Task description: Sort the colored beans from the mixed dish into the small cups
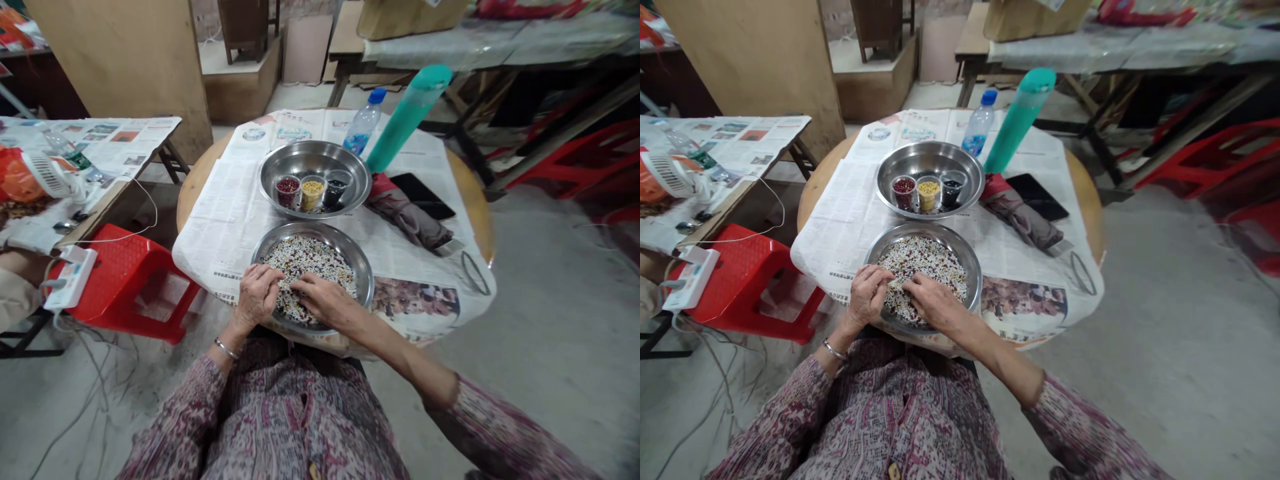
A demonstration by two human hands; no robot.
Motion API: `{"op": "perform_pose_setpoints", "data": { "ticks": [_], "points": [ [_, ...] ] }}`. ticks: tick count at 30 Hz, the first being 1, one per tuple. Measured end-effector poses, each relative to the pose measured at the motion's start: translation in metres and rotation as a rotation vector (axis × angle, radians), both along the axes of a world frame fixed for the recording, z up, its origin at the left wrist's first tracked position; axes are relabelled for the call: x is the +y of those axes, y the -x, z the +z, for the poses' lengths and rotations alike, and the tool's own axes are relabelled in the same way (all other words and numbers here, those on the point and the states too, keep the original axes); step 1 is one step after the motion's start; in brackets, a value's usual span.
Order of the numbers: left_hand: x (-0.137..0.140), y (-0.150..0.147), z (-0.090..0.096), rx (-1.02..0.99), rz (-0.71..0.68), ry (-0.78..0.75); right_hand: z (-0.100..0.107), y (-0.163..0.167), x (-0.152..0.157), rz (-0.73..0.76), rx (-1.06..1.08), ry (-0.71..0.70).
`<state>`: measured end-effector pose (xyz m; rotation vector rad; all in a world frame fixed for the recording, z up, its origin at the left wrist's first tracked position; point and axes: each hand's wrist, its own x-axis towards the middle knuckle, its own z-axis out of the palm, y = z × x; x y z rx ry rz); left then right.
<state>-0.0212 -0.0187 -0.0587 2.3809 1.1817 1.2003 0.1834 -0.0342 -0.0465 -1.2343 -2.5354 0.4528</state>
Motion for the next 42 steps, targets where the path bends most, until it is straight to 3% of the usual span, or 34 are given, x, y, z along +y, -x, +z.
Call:
{"op": "perform_pose_setpoints", "data": {
  "ticks": [3,9,15,19,22,24,28,32,38,42],
  "points": [
    [0.000,0.000,0.000,0.012,0.002,0.013,0.002,0.009,0.023,-0.030,-0.032,-0.058],
    [0.000,0.000,-0.001,0.008,0.010,0.028,0.006,-0.009,0.045,-0.342,-0.034,-0.165],
    [0.000,0.001,-0.003,0.022,0.012,0.011,-0.002,0.012,0.032,-0.192,0.092,0.004],
    [-0.001,0.000,-0.002,0.000,0.021,0.012,0.003,0.030,0.031,-0.212,0.273,0.182],
    [-0.002,-0.002,-0.001,-0.062,0.056,0.032,0.007,0.035,0.030,-0.130,0.399,0.284],
    [-0.003,-0.002,-0.001,-0.101,0.063,0.032,0.006,0.037,0.030,-0.011,0.390,0.227],
    [-0.002,-0.002,-0.002,-0.098,0.063,0.034,-0.001,0.040,0.034,0.173,0.200,-0.059],
    [-0.002,-0.002,-0.002,-0.102,0.055,0.034,-0.002,0.031,0.051,0.111,0.034,-0.209],
    [0.000,-0.002,0.000,-0.062,0.038,0.016,0.007,-0.015,0.053,-0.110,-0.140,-0.136],
    [0.001,-0.002,0.001,0.025,-0.005,-0.009,0.007,-0.035,0.022,-0.061,-0.066,-0.024]
  ]
}}
